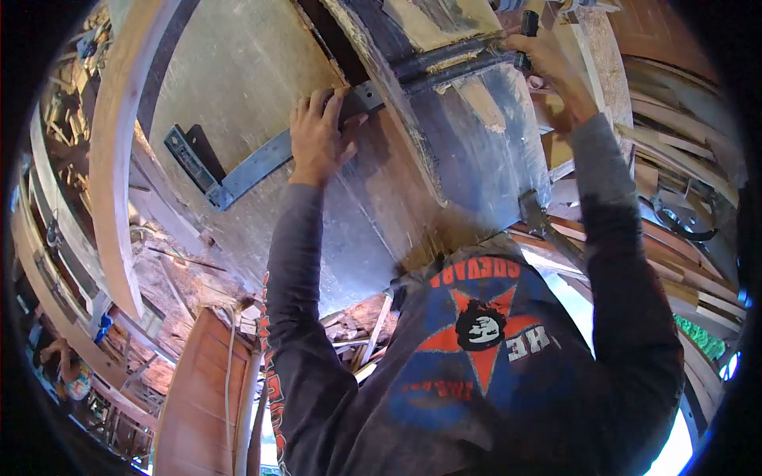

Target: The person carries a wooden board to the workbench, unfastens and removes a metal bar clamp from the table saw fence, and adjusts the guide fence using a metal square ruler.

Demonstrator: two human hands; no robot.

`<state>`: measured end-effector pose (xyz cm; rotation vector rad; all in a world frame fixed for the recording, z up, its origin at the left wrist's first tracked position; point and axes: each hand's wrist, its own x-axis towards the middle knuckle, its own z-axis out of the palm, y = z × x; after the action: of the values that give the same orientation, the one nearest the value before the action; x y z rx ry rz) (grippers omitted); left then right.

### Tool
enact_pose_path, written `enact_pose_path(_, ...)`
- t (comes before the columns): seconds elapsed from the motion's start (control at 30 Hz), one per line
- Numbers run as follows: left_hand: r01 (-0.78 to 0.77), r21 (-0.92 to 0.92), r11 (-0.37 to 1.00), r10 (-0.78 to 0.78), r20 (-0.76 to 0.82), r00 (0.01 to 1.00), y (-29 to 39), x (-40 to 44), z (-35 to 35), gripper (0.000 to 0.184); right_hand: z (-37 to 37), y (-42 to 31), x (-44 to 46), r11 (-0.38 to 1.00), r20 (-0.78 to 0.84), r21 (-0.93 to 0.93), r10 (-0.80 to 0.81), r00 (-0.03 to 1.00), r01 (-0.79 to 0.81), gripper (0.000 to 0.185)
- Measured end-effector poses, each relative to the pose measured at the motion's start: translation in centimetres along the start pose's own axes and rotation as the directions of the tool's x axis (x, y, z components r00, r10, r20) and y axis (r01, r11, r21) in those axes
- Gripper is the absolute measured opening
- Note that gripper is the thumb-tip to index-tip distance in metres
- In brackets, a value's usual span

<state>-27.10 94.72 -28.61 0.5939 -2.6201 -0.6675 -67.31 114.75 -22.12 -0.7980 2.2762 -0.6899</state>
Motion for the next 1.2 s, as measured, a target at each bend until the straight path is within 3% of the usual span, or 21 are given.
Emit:
enact_pose_path(0.03,-0.005,0.001,1.000,0.005,0.004,1.000,0.0,0.0,0.1,0.063,-0.3,0.0,0.0,1.000,-0.003,0.005,0.003,1.000,-0.003,0.050)
enact_pose_path(0.1,0.015,0.052,0.999,-0.015,0.011,1.000,0.2,0.1,0.1,0.066,-1.1,-0.3,0.5,0.972,0.201,-0.062,-0.209,0.957,0.225,0.042)
enact_pose_path(0.13,0.012,0.054,0.998,-0.013,0.014,1.000,0.5,0.1,0.0,0.066,-2.0,-2.5,0.2,0.973,0.199,-0.058,-0.209,0.957,0.224,0.042)
enact_pose_path(0.17,0.053,0.038,0.998,-0.055,0.037,0.998,0.9,0.1,-0.3,0.067,-3.1,-6.4,-0.2,0.790,0.406,-0.395,-0.308,0.860,0.469,0.040)
enact_pose_path(0.2,0.097,0.026,0.995,-0.098,0.059,0.993,1.0,0.2,-0.5,0.068,-3.5,-8.5,-0.2,0.433,0.619,-0.593,-0.294,0.728,0.679,0.039)
enact_pose_path(0.23,0.098,0.031,0.995,-0.100,0.063,0.993,0.9,0.1,-0.7,0.068,-3.3,-7.3,-0.1,-0.072,0.743,-0.599,-0.421,0.520,0.798,0.042)
enact_pose_path(0.27,0.086,0.045,0.995,-0.089,0.070,0.994,0.9,0.0,-0.6,0.069,-2.3,-7.0,-0.7,-0.064,0.742,-0.597,-0.422,0.521,0.800,0.042)
enact_pose_path(0.4,0.029,0.046,0.999,-0.032,0.066,0.997,0.6,0.3,-0.5,0.069,3.2,-11.9,-6.3,0.421,0.469,-0.257,-0.733,0.493,0.870,0.032)
enact_pose_path(0.43,0.028,0.046,0.999,-0.031,0.063,0.998,0.6,0.3,-0.5,0.069,4.5,-12.4,-6.6,0.493,0.373,-0.128,-0.780,0.503,0.860,0.031)
enact_pose_path(0.47,0.029,0.038,0.999,-0.031,0.063,0.998,0.6,0.3,-0.5,0.066,6.0,-11.8,-6.6,0.489,0.372,-0.131,-0.782,0.500,0.862,0.031)
enact_pose_path(0.5,0.032,0.033,0.999,-0.034,0.062,0.997,0.6,0.3,-0.4,0.063,8.0,-10.7,-6.6,0.741,-0.043,0.235,-0.639,0.768,0.630,0.033)
enact_pose_path(0.53,0.036,0.039,0.999,-0.038,0.054,0.998,0.5,0.5,-0.5,0.063,10.4,-9.5,-6.4,0.664,-0.287,0.655,-0.224,0.931,0.361,0.035)
enact_pose_path(0.57,0.013,0.044,0.999,-0.015,0.031,0.999,0.5,0.6,-0.6,0.060,13.8,-8.9,-6.2,0.308,-0.379,0.883,0.019,0.925,0.356,0.034)
enact_pose_path(0.6,-0.005,0.048,0.999,0.004,0.016,1.000,0.6,0.4,-0.6,0.058,16.5,-9.9,-7.0,0.304,-0.370,0.888,0.022,0.929,0.347,0.034)
enact_pose_path(0.63,-0.004,0.055,0.998,0.003,0.019,1.000,0.5,0.5,-0.5,0.058,18.9,-11.5,-8.5,0.269,-0.416,0.863,-0.105,0.903,0.429,0.033)
enact_pose_path(0.7,0.013,0.039,0.999,-0.014,0.022,1.000,0.6,0.4,-0.4,0.056,19.7,-11.2,-8.4,0.095,-0.435,0.899,0.092,0.896,0.426,0.032)
enact_pose_path(0.8,0.020,0.066,0.998,-0.022,0.029,0.999,0.5,0.3,-0.2,0.055,15.4,-8.3,-6.7,0.215,-0.389,0.904,0.052,0.920,0.370,0.033)
enact_pose_path(0.87,0.013,0.076,0.997,-0.016,0.034,0.999,0.4,0.4,-0.4,0.057,16.5,-7.2,-7.2,0.147,-0.384,0.917,0.080,0.920,0.370,0.031)
enact_pose_path(0.93,-0.004,0.084,0.996,0.000,0.048,0.999,0.5,0.4,-0.4,0.060,21.1,-7.5,-8.9,0.247,-0.442,0.868,-0.014,0.897,0.432,0.030)
enact_pose_path(1.2,-0.018,0.108,0.994,0.007,0.094,0.996,0.6,0.5,-1.1,0.059,14.2,-5.8,-8.3,0.245,-0.354,0.912,0.061,0.933,0.330,0.029)
